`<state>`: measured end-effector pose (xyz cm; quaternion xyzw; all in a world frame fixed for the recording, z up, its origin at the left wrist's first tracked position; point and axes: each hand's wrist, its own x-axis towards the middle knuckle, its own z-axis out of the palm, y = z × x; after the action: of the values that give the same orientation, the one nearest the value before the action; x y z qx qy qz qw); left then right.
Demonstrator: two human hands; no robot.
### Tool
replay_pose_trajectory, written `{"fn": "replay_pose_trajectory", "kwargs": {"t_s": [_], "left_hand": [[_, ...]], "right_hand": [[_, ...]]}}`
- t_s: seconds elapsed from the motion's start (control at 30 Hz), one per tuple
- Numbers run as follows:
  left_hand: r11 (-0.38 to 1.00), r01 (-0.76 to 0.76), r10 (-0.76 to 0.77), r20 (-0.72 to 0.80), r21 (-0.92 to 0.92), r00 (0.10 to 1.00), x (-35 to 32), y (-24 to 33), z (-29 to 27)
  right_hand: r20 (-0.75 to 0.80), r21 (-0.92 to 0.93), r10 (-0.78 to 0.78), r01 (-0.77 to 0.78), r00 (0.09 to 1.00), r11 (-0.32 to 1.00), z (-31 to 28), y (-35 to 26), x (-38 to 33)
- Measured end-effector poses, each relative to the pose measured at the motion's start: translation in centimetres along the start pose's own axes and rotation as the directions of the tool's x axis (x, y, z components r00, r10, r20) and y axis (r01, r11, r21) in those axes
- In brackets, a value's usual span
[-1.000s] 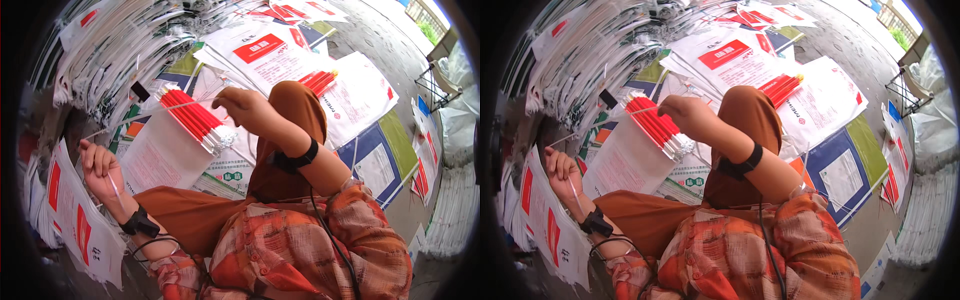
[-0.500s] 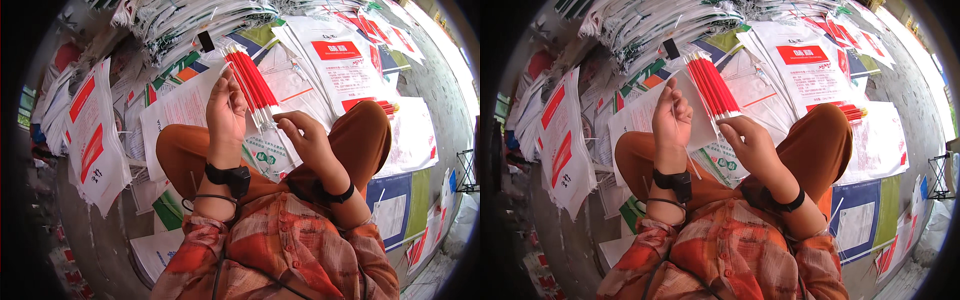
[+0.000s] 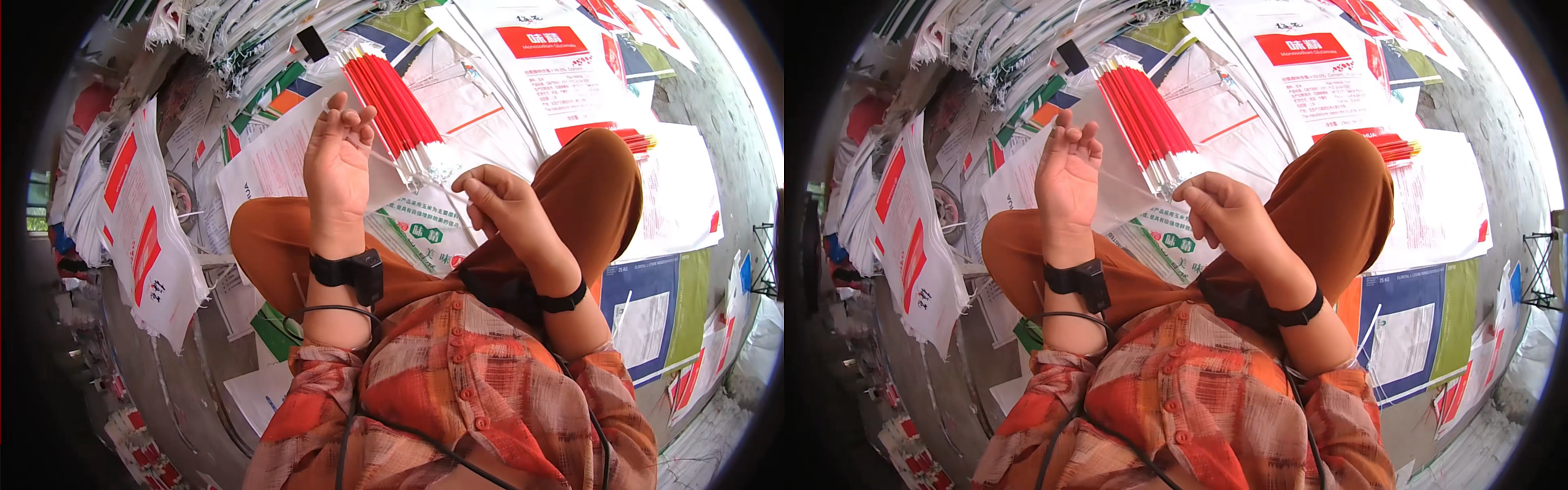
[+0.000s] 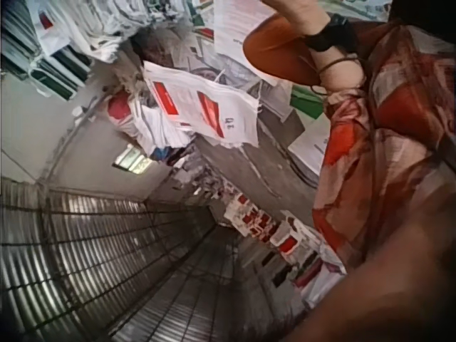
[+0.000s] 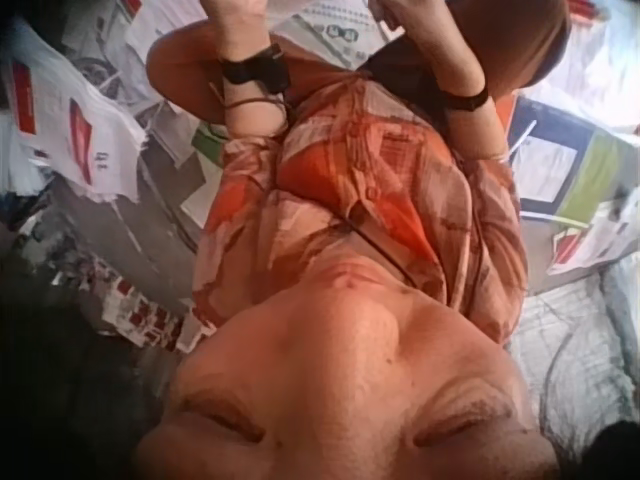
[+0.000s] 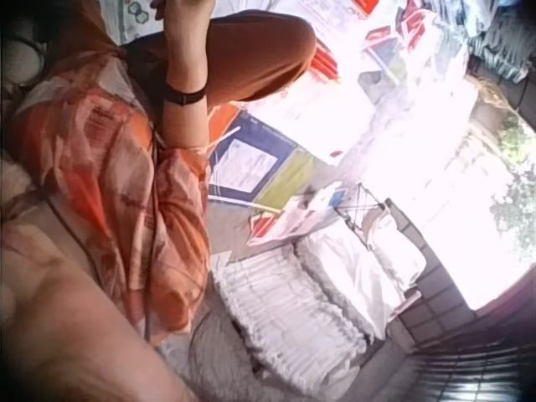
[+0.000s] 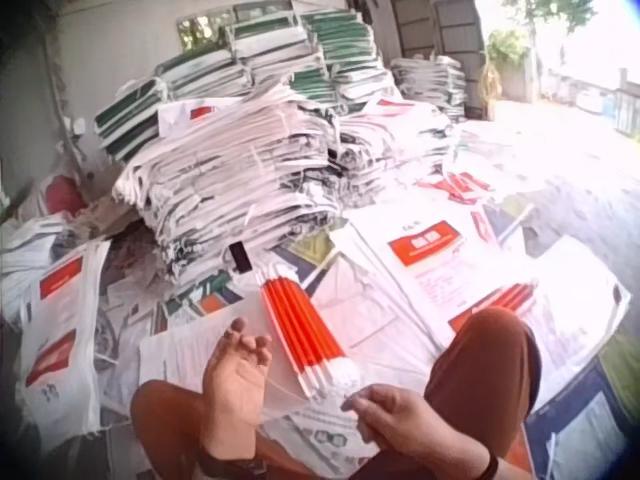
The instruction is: Manually organizing and bundling plastic industrial sacks with ties.
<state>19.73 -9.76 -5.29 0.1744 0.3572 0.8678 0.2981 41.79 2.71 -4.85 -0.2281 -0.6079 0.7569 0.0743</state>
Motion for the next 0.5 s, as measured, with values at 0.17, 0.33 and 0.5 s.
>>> {"fn": "replay_pose_trajectory", "kwargs": {"t_s": [0.17, 0.33, 0.5], "left_hand": [[0.996, 0.026, -0.032, -0.075, -0.082, 0.997, 0.6, 1.4, -2.5], [0.985, -0.007, 0.010, -0.013, 0.173, 1.000, -0.8, 0.0, 1.5], [0.917, 0.260, -0.333, 0.218, 0.302, 0.917, -4.9, -4.2, 7.1]], "right_hand": [[-0.195, 0.172, -0.228, 0.262, 0.954, 0.950, -4.3, -1.7, -3.0], [-0.265, -0.101, -0.264, 0.245, 0.927, 0.964, -3.9, -2.8, -3.3], [0.015, 0.020, -0.206, 0.206, 0.978, 0.978, 1.8, 0.5, -0.7]]}}
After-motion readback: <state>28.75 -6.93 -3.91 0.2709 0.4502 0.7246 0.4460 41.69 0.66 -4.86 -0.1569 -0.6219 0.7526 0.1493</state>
